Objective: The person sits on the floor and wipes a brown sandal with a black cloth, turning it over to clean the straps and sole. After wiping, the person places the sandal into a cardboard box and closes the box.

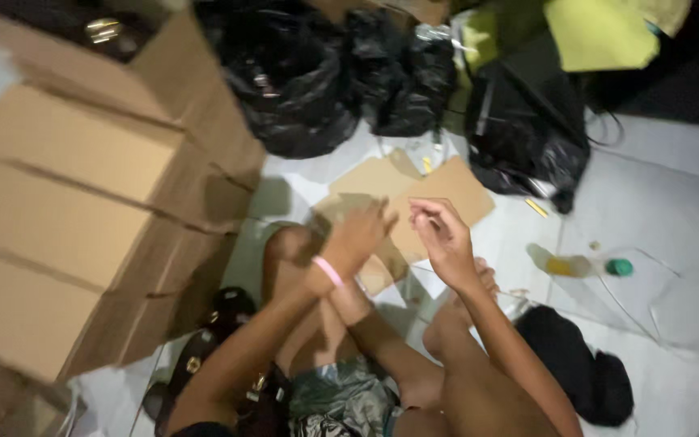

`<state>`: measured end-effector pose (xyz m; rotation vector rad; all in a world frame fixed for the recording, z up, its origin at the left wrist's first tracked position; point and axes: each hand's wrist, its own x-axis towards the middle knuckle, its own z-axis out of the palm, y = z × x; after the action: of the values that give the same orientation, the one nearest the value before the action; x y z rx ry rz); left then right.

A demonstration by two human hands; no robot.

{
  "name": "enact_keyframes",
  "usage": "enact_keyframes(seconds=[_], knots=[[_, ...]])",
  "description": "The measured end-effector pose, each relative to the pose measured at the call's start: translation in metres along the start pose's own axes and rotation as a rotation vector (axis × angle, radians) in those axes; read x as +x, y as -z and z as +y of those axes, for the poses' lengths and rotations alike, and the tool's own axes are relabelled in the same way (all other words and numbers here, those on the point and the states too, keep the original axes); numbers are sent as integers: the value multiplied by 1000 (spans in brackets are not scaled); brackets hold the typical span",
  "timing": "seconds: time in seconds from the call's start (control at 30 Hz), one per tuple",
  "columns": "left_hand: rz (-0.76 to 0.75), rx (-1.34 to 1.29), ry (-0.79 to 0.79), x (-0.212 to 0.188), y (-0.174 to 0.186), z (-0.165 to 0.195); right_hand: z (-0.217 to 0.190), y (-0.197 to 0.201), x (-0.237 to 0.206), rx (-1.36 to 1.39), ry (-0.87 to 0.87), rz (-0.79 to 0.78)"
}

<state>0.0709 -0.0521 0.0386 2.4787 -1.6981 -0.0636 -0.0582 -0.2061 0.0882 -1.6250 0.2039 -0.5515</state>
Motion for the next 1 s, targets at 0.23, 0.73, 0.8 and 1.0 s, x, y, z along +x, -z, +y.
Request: enact_keyframes(seconds=[0.23,0.73,0.8,1.0], knots=[[39,99,-390,-9,-131,40,82,44,-62,-255,-281,205],[173,-239,-458,-32,73,0,54,90,-64,-1034,678,67],[177,-317,-470,-33,84,9,42,92,-56,-1181,813,113],[140,-464,-459,-38,72,24,24,88,-49,-1435,818,82]])
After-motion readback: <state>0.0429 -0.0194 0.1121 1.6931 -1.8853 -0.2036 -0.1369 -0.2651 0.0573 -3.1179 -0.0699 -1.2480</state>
